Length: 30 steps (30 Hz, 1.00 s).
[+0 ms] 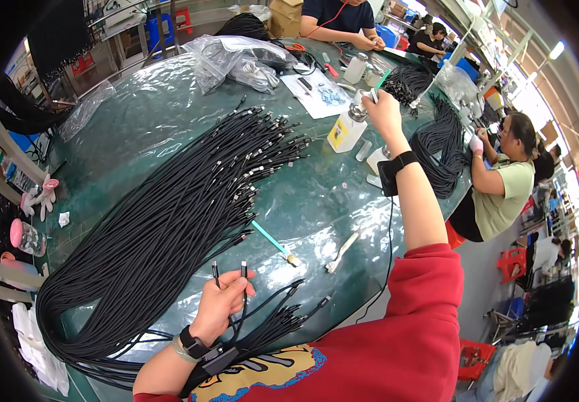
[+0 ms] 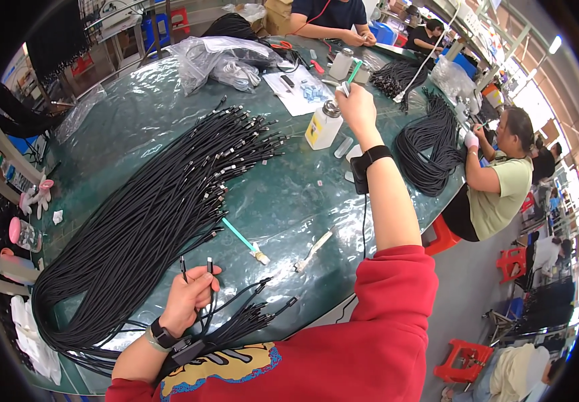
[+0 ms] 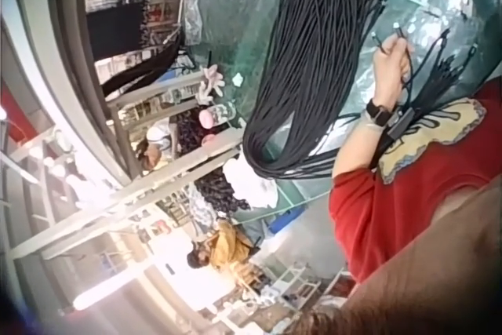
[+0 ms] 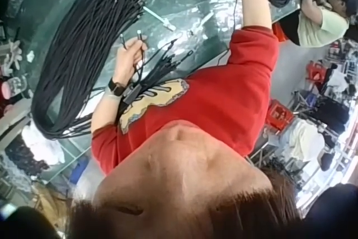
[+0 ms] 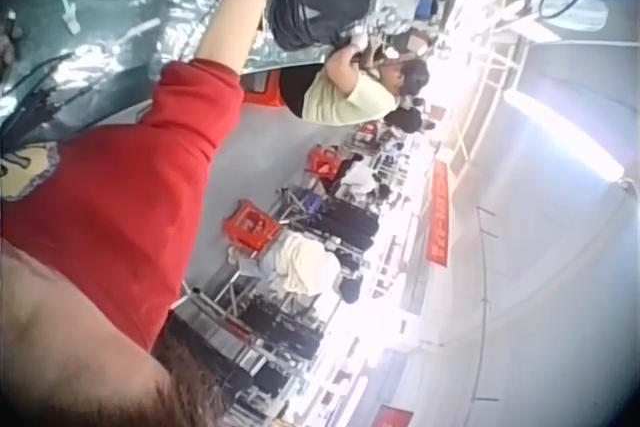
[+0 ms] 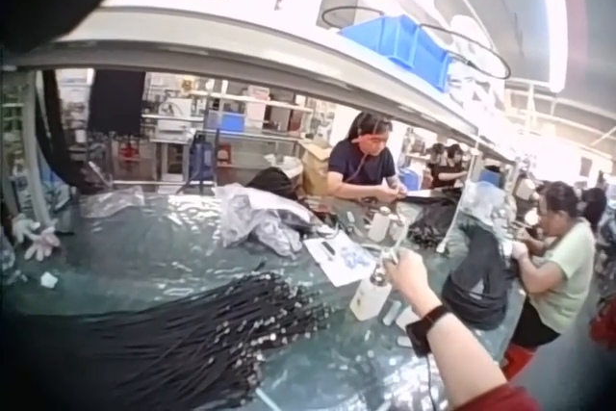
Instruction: The person picks up a bundle of cables and uses a file to scrape the metal connectors one by one. They then use a green tool with a cloth-wrapped end to wipe the connectors before setting the cables down.
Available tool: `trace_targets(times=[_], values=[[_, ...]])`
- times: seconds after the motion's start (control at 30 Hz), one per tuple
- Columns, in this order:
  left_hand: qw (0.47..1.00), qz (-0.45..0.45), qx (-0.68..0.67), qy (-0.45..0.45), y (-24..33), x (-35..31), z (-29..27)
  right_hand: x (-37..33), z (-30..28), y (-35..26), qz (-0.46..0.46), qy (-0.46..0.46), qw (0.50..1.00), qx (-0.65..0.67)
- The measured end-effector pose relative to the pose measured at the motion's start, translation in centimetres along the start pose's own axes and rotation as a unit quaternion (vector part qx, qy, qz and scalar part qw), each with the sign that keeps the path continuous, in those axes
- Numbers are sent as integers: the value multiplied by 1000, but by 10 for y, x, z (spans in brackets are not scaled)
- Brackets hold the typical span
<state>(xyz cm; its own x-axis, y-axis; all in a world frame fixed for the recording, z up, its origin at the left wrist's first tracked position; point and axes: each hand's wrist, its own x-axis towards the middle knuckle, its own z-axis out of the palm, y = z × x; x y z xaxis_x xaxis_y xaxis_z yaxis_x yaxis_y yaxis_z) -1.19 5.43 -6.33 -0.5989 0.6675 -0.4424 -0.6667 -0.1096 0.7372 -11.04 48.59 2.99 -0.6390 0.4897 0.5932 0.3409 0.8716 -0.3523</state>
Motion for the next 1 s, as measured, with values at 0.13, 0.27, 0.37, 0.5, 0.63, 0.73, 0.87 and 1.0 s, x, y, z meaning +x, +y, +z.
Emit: trace_targets(times=[0.13,0.27,0.37,0.5,0.63,0.73,0.87,1.0], values=[[1000,4,3,-2,-1,2,-3,-2,-2,-4,-3,-47,999,-13],[1000,4,3,-9,-2,0,-3,0,7,13,-24,-31,999,34],[1000,4,17,-16,-1,-2,-4,-1,7,10,-25,-43,998,26],[1000,6,4,-21,-2,0,-7,-7,6,4,-89,-14,996,13],[999,12,16,-29,-2,-1,-9,-10,1,-2,-78,-50,995,-33],[999,9,20,-27,-1,-2,-9,-16,0,-4,-97,-46,991,-77],[999,9,23,-27,-2,-3,-9,-32,6,2,-190,42,979,-53],[999,10,24,-27,-1,-1,-8,-37,6,8,-224,58,972,-50]])
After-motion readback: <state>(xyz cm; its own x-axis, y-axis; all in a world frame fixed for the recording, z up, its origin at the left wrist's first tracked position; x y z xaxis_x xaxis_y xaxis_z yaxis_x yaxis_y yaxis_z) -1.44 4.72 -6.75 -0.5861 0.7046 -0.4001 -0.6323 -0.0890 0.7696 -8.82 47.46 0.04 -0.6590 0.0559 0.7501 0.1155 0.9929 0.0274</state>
